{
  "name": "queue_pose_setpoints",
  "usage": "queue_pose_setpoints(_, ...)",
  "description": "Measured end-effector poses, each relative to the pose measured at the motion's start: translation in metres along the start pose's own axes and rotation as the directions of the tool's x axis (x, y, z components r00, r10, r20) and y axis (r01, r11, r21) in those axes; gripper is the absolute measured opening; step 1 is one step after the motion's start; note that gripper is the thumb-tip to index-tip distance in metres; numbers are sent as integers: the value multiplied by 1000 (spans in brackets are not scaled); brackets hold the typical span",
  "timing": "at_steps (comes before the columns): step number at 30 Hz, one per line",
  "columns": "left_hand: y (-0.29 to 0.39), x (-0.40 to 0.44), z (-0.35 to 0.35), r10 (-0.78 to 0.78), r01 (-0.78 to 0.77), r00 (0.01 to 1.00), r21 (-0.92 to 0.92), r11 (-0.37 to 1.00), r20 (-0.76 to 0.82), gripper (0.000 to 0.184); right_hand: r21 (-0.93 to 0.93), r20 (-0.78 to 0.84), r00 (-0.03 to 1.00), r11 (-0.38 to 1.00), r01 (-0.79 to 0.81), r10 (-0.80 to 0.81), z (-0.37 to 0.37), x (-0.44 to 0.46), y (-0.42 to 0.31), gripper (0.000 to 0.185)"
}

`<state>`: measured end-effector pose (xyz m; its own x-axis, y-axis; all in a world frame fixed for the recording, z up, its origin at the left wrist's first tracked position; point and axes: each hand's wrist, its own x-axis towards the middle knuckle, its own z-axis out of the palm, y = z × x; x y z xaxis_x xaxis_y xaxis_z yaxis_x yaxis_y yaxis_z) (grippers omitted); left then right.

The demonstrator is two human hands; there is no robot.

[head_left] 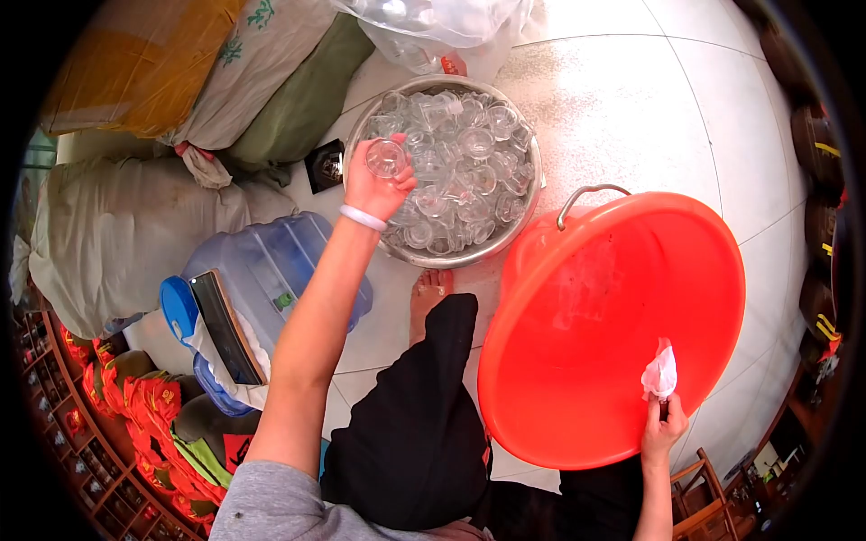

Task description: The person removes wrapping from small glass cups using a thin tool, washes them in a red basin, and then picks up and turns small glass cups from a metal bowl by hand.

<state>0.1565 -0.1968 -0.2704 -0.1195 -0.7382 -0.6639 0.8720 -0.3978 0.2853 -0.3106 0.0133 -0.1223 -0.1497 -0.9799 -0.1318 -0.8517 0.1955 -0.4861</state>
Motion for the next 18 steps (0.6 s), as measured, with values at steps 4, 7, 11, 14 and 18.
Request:
queue_pose_setpoints(4, -8, -4, 6, -73, 70, 984, 25, 997, 163, 34, -10, -3, 1000, 1000, 6, -6, 1, -1, 3, 11)
queue_pose_setpoints(7, -17, -7, 13, -85, 78, 974, 39, 996, 212, 34, -15, 0, 1000, 1000, 6, -6, 1, -1, 4, 11)
queue_pose_setpoints(11, -20, -13, 22, -65, 55, 982, 61, 997, 179, 34, -22, 16, 1000, 1000, -1, 1, -1, 0, 2, 11)
queue_pose_setpoints(14, -21, -19, 33, 65, -66, 996, 15, 998, 57, 30, -15, 7, 1000, 1000, 9, -9, 0, -1, 3, 11)
queue_pose_setpoints(18, -8, -13, 21, 110, -111, 994, -56, 992, -18, 22, 8, 2, 1000, 1000, 0, 0, 0, -1, 2, 12)
